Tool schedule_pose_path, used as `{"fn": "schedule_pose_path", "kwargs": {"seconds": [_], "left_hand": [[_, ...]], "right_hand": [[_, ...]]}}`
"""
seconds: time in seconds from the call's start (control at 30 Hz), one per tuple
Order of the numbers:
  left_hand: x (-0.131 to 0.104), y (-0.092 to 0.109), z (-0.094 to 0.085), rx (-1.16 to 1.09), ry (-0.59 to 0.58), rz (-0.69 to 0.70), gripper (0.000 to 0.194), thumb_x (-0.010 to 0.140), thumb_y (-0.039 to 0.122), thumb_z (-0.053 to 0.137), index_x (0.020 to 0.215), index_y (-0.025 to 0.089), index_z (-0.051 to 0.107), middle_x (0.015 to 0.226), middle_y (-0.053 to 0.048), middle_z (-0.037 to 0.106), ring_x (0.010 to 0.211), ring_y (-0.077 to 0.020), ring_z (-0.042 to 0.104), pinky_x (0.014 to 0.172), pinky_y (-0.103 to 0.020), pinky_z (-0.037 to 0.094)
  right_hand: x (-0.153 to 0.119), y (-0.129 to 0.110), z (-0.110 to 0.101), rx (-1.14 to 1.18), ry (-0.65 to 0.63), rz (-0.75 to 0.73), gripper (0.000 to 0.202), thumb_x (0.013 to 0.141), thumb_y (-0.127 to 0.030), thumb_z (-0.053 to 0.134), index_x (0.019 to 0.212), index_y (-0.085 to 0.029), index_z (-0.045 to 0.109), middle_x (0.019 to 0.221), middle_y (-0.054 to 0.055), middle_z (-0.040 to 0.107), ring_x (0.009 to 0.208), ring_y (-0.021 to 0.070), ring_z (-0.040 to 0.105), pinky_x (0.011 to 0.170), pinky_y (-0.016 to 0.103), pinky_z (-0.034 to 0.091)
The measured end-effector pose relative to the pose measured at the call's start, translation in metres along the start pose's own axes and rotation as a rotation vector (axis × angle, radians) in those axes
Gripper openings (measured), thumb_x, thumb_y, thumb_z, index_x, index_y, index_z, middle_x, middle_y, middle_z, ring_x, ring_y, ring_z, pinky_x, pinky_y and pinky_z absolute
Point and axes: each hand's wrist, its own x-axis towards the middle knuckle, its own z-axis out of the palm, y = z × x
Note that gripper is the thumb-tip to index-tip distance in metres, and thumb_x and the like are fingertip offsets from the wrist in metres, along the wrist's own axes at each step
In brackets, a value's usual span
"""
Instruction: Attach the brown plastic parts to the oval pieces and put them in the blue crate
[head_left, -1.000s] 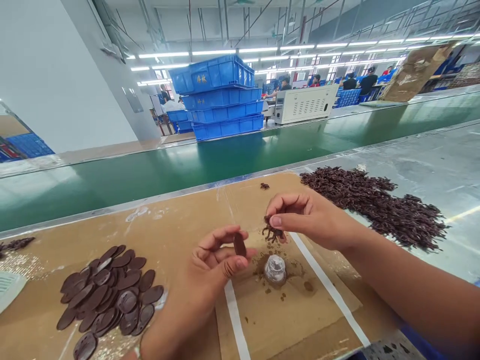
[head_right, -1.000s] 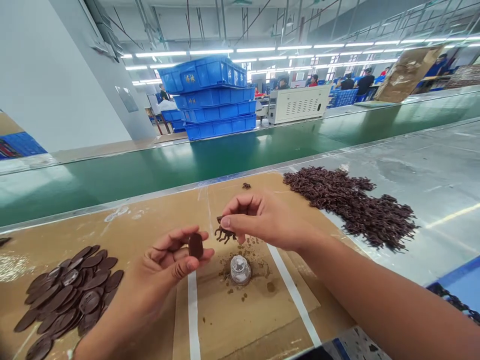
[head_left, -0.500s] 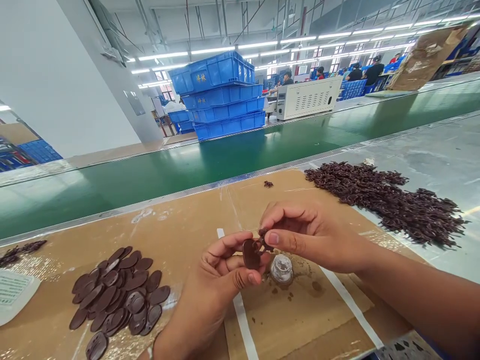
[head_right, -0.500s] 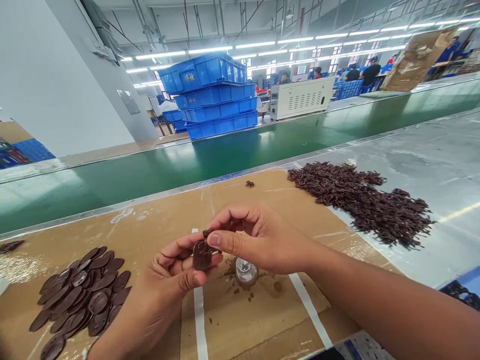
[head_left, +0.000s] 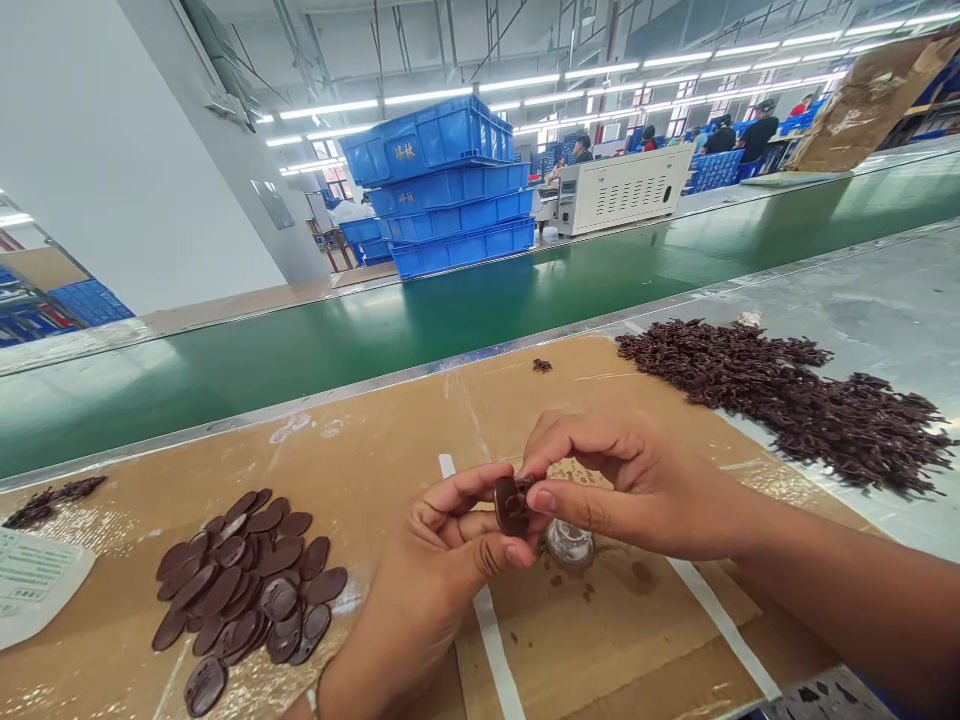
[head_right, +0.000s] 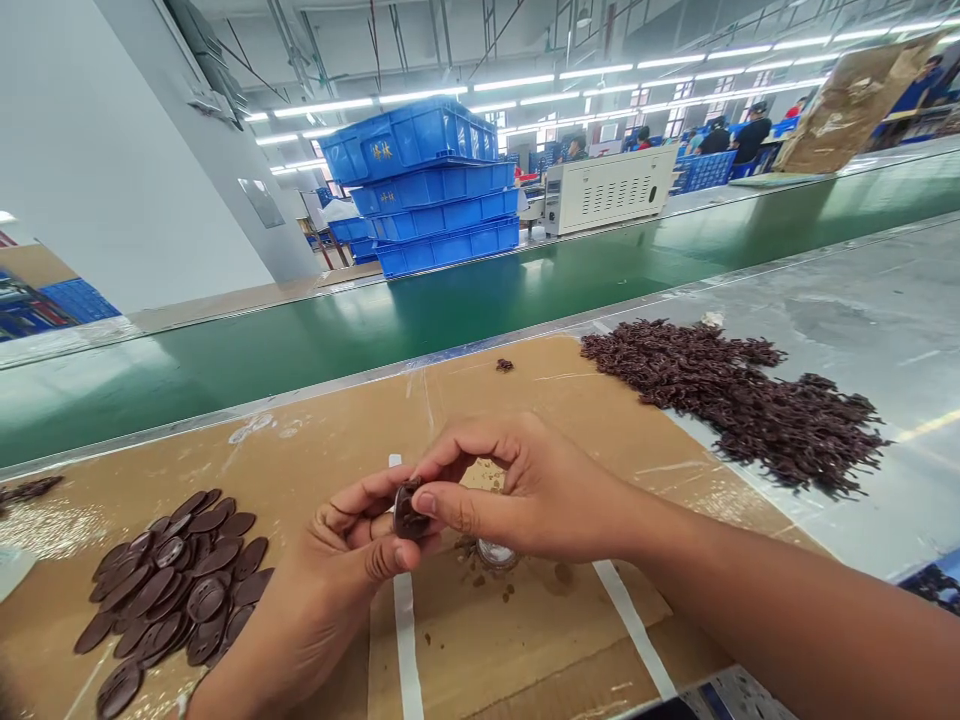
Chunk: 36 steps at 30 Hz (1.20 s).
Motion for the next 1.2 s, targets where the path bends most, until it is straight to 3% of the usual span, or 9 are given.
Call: {"fn": "schedule_pose_path", "kwargs": {"seconds": [0.23,0.5,1.2], "left_hand": [[0.0,-0.001,0.0,-0.033,-0.017,-0.009,0.038,0.066,0.014,0.091,0.099,0.026,0.078,0.086,-0.001,0.081,0.077,-0.0099,0.075,0.079,-0.017,0.057],[0.002,-0.001,0.003,-0.036,0.008,0.007,0.037,0.062,0.017,0.094,0.095,0.025,0.08,0.086,-0.001,0.081,0.075,-0.0083,0.074,0.076,-0.013,0.055],[0.001,0.001,0.005,0.019,0.061,-0.003,0.032,0.06,0.026,0.095,0.088,0.025,0.081,0.078,-0.001,0.079,0.073,-0.0117,0.072,0.076,-0.019,0.056]], "right_hand": [[0.0,-0.001,-0.001,-0.083,-0.014,-0.088,0.005,0.087,-0.018,0.07,0.088,-0.014,0.069,0.081,0.003,0.073,0.075,0.0116,0.067,0.071,0.024,0.053],[-0.001,0.003,0.006,-0.025,0.009,-0.01,0.003,0.083,-0.018,0.071,0.083,-0.016,0.068,0.084,0.004,0.074,0.078,0.0148,0.069,0.073,0.028,0.054],[0.0,0.003,0.011,0.028,0.002,0.123,0.017,0.086,-0.032,0.072,0.079,-0.017,0.068,0.079,0.003,0.075,0.073,0.0148,0.068,0.07,0.029,0.052]]}}
